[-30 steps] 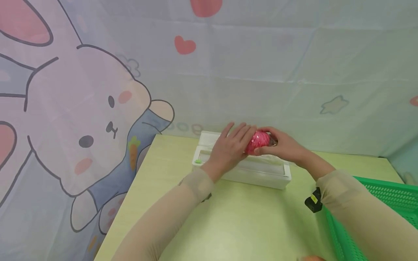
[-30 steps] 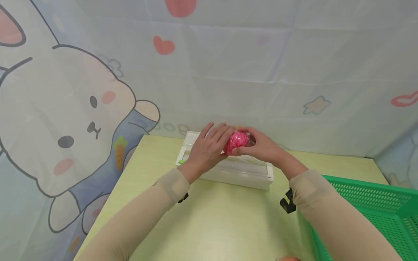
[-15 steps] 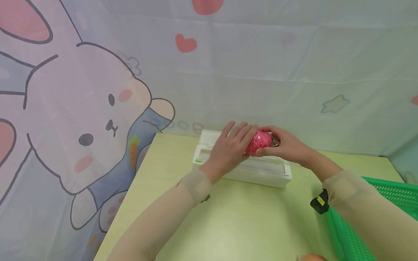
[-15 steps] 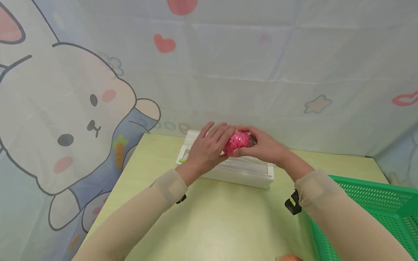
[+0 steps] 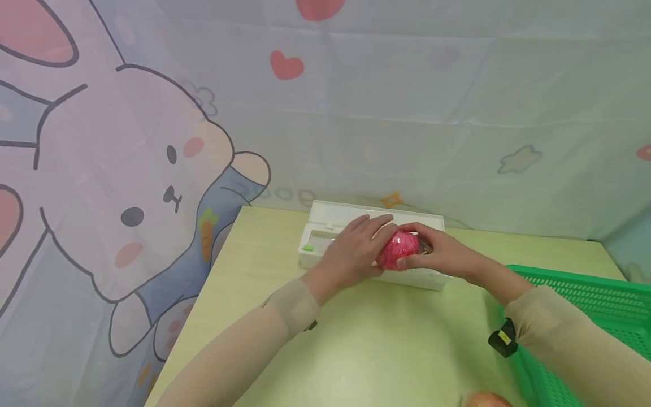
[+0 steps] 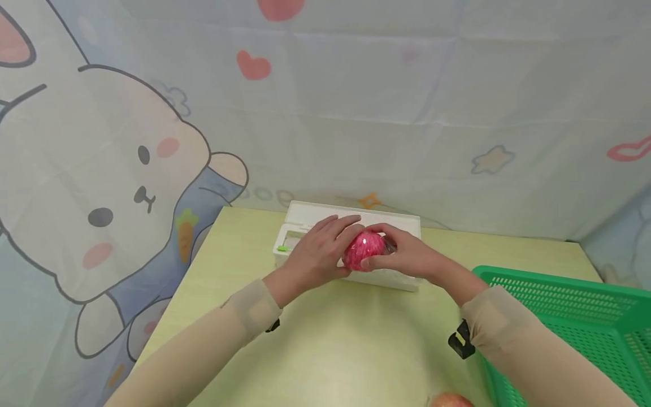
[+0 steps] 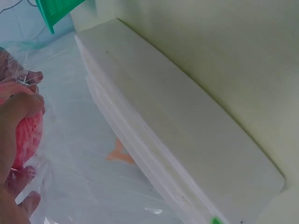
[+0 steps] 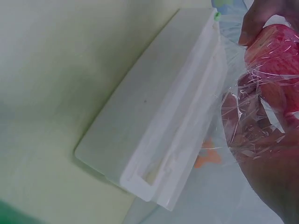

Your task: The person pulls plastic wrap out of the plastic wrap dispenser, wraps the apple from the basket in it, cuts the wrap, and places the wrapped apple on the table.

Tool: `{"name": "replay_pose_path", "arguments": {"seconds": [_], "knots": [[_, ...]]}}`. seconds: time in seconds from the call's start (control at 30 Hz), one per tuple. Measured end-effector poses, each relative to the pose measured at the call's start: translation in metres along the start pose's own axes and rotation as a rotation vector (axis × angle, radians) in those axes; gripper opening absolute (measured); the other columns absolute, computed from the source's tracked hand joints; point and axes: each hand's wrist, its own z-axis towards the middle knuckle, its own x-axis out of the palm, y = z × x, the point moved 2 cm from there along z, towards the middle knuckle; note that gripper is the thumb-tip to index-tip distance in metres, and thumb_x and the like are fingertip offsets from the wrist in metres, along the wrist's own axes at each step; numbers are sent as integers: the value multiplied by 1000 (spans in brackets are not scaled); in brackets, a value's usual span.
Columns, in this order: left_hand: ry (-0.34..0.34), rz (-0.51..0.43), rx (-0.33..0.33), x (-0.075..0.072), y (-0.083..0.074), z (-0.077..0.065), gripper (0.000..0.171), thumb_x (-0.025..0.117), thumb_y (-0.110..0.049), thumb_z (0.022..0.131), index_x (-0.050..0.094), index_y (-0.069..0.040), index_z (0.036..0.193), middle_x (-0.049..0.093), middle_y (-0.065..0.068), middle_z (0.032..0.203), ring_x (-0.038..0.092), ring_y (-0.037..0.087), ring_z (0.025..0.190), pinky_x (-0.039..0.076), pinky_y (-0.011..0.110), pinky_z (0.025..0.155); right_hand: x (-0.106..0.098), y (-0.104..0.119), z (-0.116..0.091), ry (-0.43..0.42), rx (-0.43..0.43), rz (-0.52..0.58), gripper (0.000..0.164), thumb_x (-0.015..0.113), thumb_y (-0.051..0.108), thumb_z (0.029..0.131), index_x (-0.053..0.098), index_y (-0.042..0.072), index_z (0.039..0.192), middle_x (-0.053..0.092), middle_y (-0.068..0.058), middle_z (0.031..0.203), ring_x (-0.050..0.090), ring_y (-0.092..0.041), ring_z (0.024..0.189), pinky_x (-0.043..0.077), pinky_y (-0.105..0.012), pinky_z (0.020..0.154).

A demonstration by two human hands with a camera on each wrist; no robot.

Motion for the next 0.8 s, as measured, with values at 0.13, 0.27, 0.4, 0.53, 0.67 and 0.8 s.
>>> {"name": "replay_pose_path", "arguments": {"seconds": [0.13,0.27,0.4,0.53,0.67,0.8], "knots": [[86,-106,-6,3,-5,-6,75,93,-31,84,53,-11,145,63,5,142,62,21,130,47,35,117,11,-7,-6,15,7,24,74,80,29,93,45,9,155,56,-17,144,54,-35,130,62,-45,95],[134,-171,-9,8,-9,-13,72,92,-29,85,54,-11,143,66,3,134,66,20,119,53,30,108,21,-14,-10,27,22,41,75,81,30,93,45,8,155,55,-18,146,51,-37,133,61,-45,96],[169,-229,-22,14,-11,-18,75,92,-27,84,53,-14,146,67,2,132,67,19,115,55,29,104,28,-20,-12,52,32,49,76,79,32,94,43,8,157,55,-17,146,52,-37,133,60,-49,99],[201,-280,-43,22,-12,-23,78,93,-25,84,51,-17,149,65,2,138,67,19,118,55,27,104,32,-25,-14,73,19,61,75,78,31,95,43,9,158,56,-16,145,53,-34,131,59,-48,100],[212,-299,-56,27,-14,-26,74,94,-24,83,53,-16,144,64,3,135,68,18,113,56,25,100,35,-27,-16,80,27,58,75,78,32,96,43,8,158,58,-15,141,55,-31,127,58,-47,99],[219,-303,-62,30,-15,-28,73,94,-24,83,54,-14,142,65,3,132,68,18,110,57,25,98,35,-30,-18,77,56,35,77,80,36,95,44,7,157,60,-13,137,57,-28,122,60,-44,95]]}}
